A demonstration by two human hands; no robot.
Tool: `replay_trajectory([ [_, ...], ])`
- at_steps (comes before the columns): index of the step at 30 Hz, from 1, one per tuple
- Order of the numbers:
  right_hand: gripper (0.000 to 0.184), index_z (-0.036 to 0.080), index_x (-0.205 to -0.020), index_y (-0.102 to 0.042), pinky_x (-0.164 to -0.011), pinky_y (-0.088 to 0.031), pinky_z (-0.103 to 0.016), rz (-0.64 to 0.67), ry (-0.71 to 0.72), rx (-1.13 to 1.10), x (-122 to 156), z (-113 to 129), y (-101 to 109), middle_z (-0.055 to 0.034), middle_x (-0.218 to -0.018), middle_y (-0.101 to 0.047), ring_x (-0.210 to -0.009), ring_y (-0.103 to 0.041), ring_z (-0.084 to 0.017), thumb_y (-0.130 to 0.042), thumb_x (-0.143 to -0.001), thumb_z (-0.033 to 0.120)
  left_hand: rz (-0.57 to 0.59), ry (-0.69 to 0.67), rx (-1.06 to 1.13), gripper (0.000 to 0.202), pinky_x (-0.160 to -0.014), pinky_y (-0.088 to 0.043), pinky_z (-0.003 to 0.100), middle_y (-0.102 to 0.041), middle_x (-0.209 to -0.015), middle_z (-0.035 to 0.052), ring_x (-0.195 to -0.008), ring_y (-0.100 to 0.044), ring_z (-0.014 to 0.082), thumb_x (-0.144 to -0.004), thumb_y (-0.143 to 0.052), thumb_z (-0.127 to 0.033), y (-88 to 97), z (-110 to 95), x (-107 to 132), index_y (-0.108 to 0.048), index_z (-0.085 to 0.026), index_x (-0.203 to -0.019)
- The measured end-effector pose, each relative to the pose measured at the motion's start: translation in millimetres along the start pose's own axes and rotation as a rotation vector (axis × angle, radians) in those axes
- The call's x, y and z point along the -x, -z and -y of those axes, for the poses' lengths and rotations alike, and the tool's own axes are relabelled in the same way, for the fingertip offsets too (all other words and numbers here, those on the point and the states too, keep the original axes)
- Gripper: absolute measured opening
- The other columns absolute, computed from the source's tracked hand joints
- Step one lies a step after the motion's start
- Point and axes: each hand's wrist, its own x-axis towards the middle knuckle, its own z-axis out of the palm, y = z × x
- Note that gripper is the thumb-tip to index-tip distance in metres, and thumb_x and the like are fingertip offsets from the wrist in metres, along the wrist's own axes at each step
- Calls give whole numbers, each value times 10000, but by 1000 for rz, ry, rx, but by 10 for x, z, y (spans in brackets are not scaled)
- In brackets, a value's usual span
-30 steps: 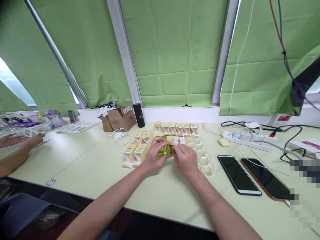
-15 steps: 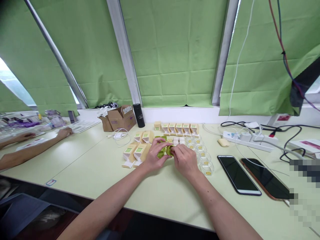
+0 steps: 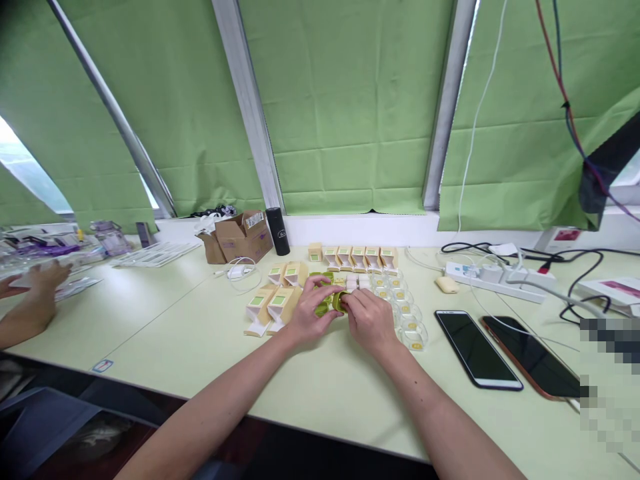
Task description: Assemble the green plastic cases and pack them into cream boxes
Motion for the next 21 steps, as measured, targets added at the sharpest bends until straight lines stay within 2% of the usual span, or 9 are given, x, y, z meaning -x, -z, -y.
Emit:
replay_trajectory([
  [7,165,195,-1004,-710,-615,-364,-326,44,3,39,0,-17,17,-27,-768,-690,-706,-577,-186,-555,-1033,143,3,-2,-15,456,-994,-521,534,-757,-1133,121,-1252,-536,329,-887,-795,-224,-7,39,6,-690,-228,-1331],
  [11,225,198,-1163,-688,-645,-439,-337,80,-8,-16,-3,-31,60,-43,-827,-721,-752,-630,-209,-545,-1006,125,-19,12,-41,454,-1007,-517,552,-756,-1169,126,-1250,-525,337,-902,-767,-232,18,30,-11,-683,-225,-1348],
  [14,344,211,-1292,-634,-705,-521,-362,56,-51,-80,1,-37,79,-77,-973,-755,-859,-683,-242,-563,-968,119,-54,29,-78,460,-1040,-503,573,-756,-1190,126,-1253,-512,342,-903,-758,-226,39,20,-27,-679,-222,-1356],
  [17,441,228,-1387,-570,-792,-597,-409,25,-96,-130,12,-37,62,-124,-1203,-741,-1079,-700,-298,-579,-955,139,-61,42,-105,450,-1053,-490,579,-762,-1190,117,-1234,-508,339,-901,-764,-230,44,10,-39,-689,-228,-1345],
  [21,552,249,-1512,-473,-868,-644,-472,65,-116,-182,48,-38,-3,-143,-1356,-698,-1223,-676,-330,-558,-974,158,-45,30,-103,449,-1042,-491,560,-768,-1188,103,-1202,-505,324,-904,-781,-242,34,-3,-47,-690,-234,-1344],
])
